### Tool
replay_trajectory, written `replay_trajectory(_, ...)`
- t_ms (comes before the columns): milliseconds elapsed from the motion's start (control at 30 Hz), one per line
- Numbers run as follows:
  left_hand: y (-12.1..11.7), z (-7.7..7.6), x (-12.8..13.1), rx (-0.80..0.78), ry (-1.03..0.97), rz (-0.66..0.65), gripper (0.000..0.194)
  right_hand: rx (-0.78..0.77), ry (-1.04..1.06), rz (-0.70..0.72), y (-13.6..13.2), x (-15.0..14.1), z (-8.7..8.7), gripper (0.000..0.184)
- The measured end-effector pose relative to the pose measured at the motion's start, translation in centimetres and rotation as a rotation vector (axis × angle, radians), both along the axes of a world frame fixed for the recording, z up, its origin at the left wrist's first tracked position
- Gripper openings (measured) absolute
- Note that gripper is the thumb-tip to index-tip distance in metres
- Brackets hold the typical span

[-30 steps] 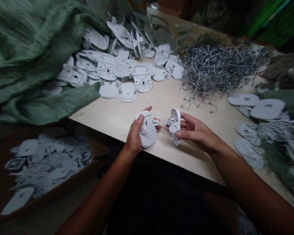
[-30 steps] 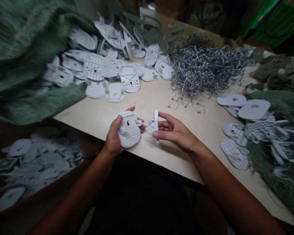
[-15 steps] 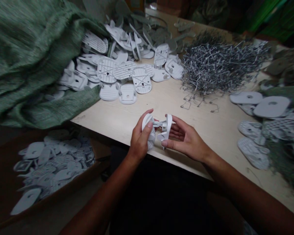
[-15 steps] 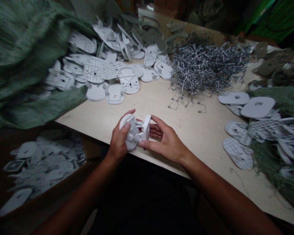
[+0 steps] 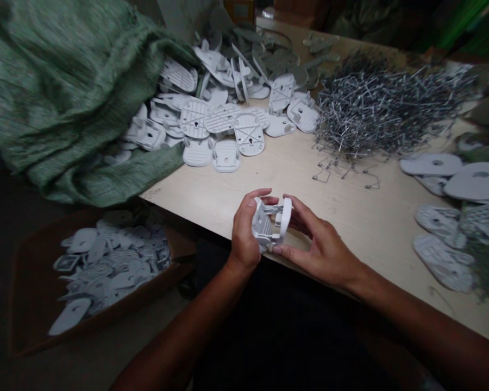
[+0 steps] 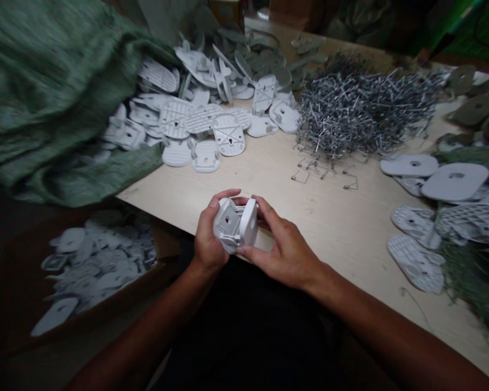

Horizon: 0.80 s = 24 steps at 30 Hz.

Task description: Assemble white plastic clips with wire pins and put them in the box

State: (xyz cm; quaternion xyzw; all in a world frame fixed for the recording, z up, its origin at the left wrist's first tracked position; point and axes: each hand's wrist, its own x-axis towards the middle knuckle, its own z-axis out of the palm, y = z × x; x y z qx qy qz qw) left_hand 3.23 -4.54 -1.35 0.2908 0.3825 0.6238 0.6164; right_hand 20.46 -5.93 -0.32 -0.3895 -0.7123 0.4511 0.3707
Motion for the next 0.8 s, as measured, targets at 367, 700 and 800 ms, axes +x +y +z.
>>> replay_trajectory(367,-0.7,0.3,0.2,-0.011,0.114,0.083,0.043,0.135,-0.097,0.032,0.4,0.1,0.0,0.106)
replay_trajectory(700,-0.1,1.3,-0.5,0.014,0.151,0.155,0.039,0.088,0.096,0.083,2.0,-1.4,-0.3,0.105)
replay_trajectory(800,0.5,1.1,-0.9,0.046,0.176,0.176,0.040,0.089,0.115,0.079,2.5,-1.9,-0.2,0.104)
